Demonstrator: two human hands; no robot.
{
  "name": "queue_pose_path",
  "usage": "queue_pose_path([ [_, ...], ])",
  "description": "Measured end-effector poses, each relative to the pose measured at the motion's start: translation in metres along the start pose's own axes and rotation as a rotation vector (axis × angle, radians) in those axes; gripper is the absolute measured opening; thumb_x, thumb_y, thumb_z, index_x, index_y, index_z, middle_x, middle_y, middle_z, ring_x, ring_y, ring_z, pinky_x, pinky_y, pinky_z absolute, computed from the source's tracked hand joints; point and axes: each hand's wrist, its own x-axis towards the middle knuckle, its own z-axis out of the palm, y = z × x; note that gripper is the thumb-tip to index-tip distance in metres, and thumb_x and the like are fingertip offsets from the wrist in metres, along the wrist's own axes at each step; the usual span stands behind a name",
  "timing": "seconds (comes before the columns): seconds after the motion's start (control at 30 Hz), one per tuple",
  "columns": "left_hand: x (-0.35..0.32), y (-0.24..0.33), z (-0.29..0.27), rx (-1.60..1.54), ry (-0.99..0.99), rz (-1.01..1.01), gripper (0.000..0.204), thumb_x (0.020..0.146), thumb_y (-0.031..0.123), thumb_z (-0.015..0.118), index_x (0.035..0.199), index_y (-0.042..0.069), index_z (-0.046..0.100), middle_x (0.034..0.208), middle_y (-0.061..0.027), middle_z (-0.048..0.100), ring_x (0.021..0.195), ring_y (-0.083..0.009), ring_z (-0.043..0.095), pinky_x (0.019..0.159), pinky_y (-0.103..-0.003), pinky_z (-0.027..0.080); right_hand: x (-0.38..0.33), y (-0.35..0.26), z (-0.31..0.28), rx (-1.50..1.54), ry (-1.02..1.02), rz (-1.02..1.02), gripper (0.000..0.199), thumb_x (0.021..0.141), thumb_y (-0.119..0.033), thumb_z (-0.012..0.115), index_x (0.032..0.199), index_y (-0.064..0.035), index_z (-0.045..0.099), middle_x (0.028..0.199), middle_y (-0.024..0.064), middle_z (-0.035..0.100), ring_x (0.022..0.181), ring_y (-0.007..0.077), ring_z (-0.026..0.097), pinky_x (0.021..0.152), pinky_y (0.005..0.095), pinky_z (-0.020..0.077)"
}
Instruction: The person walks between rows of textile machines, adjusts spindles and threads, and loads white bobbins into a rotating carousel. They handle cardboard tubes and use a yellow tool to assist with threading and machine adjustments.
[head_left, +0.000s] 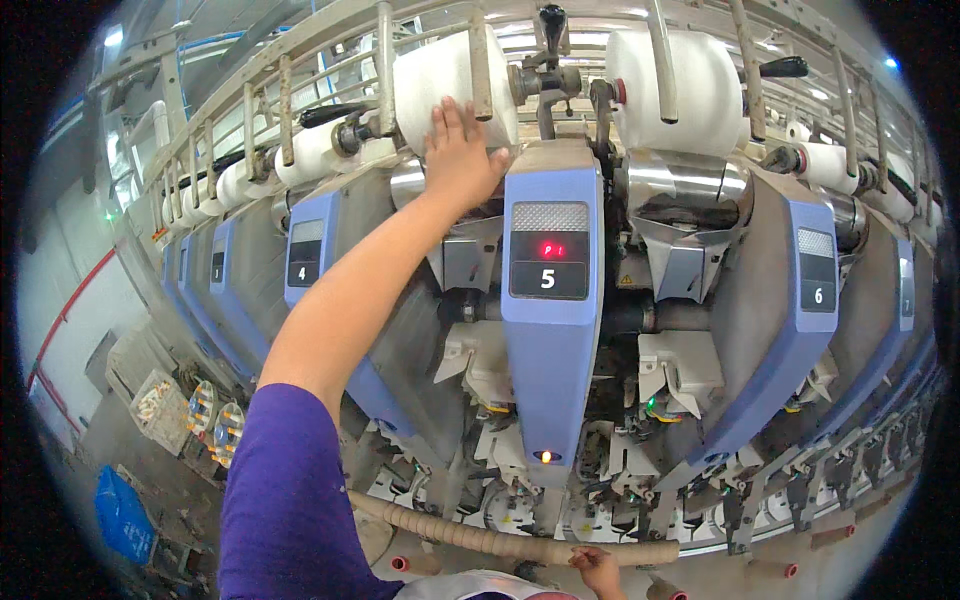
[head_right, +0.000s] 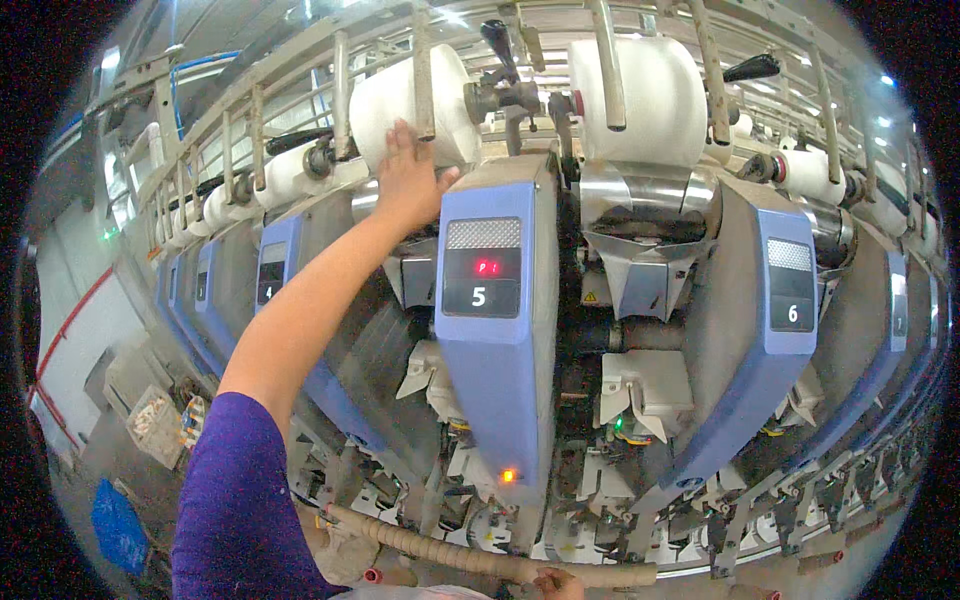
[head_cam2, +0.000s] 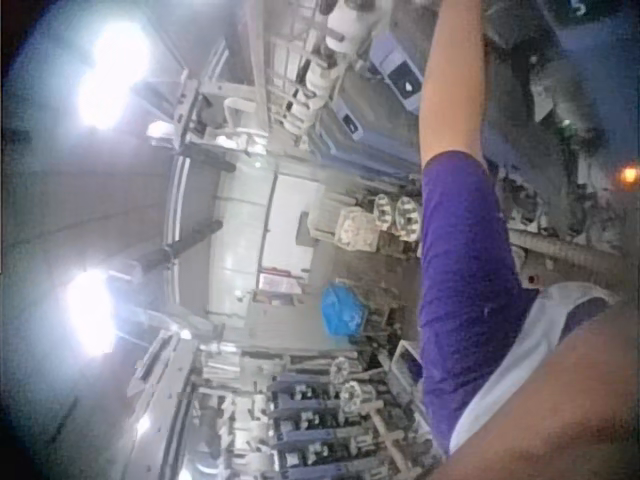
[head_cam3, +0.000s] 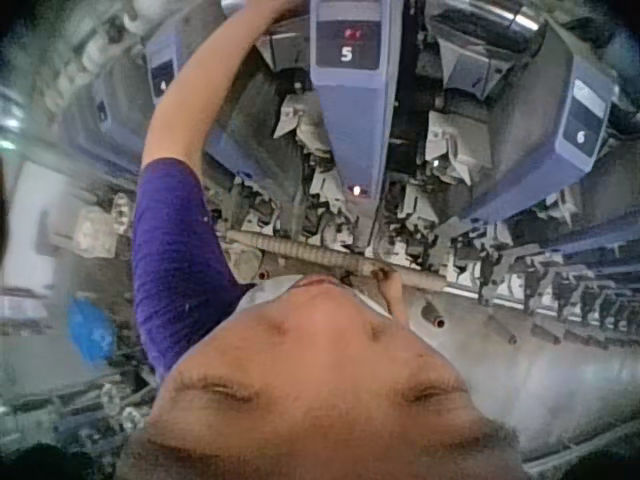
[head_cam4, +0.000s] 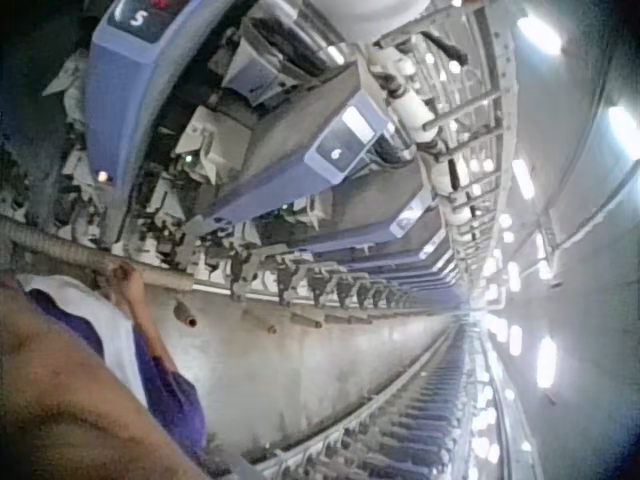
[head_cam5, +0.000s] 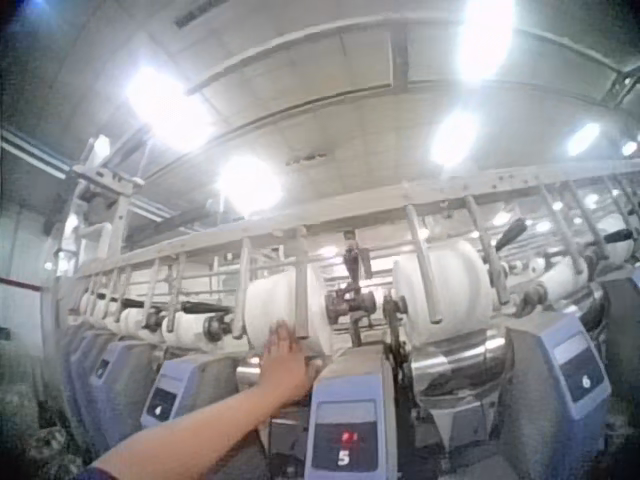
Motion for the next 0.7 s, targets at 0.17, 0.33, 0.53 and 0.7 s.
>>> queue_pose_path([
  [0.17,0.068,-0.032,-0.017,-0.006,0.179,0.070,0.067,0.086,0.041,0.046,0.142,0.011,0.024,0.146,-0.0192,0.020,0.136,-0.0347,0.020,0.104,-0.057,0.022,0.008,0.032,0.012,0.397,0.025,0.012,0.019,0.089,-0.011,0.057,0.095,0.0049,0.064,0.075,0.0108,0.067,0.068,0.0150,0.064,0.063,0.0272,0.0503],
  [0.33,0.118,-0.043,-0.043,-0.192,0.029,0.064,0.047,0.084,0.026,0.046,0.129,0.012,0.043,0.132,-0.0142,0.044,0.121,-0.0336,0.042,0.100,-0.047,0.034,-0.006,0.036,0.015,0.252,0.035,0.077,0.016,0.086,-0.007,0.056,0.096,0.0003,0.066,0.084,0.0172,0.066,0.076,0.0245,0.062,0.068,0.0347,0.0485],
  [0.53,0.084,-0.040,-0.038,-0.212,0.370,0.238,0.044,0.070,0.023,0.066,0.113,0.015,0.061,0.109,-0.0076,0.058,0.101,-0.0293,0.055,0.088,-0.047,0.043,-0.023,0.001,0.023,0.367,0.091,0.105,0.019,0.084,0.002,0.057,0.102,0.0033,0.062,0.082,0.0111,0.063,0.072,0.0175,0.054,0.066,0.0329,0.0464],
  [0.7,0.064,-0.040,-0.018,-0.310,0.721,0.313,0.024,0.065,0.014,0.066,0.088,0.010,0.067,0.096,-0.0081,0.061,0.086,-0.0293,0.056,0.075,-0.043,0.046,-0.023,-0.017,0.028,0.376,0.080,0.081,0.018,0.085,0.001,0.056,0.101,0.0039,0.062,0.082,0.0110,0.063,0.072,0.0165,0.054,0.065,0.0314,0.0460],
])
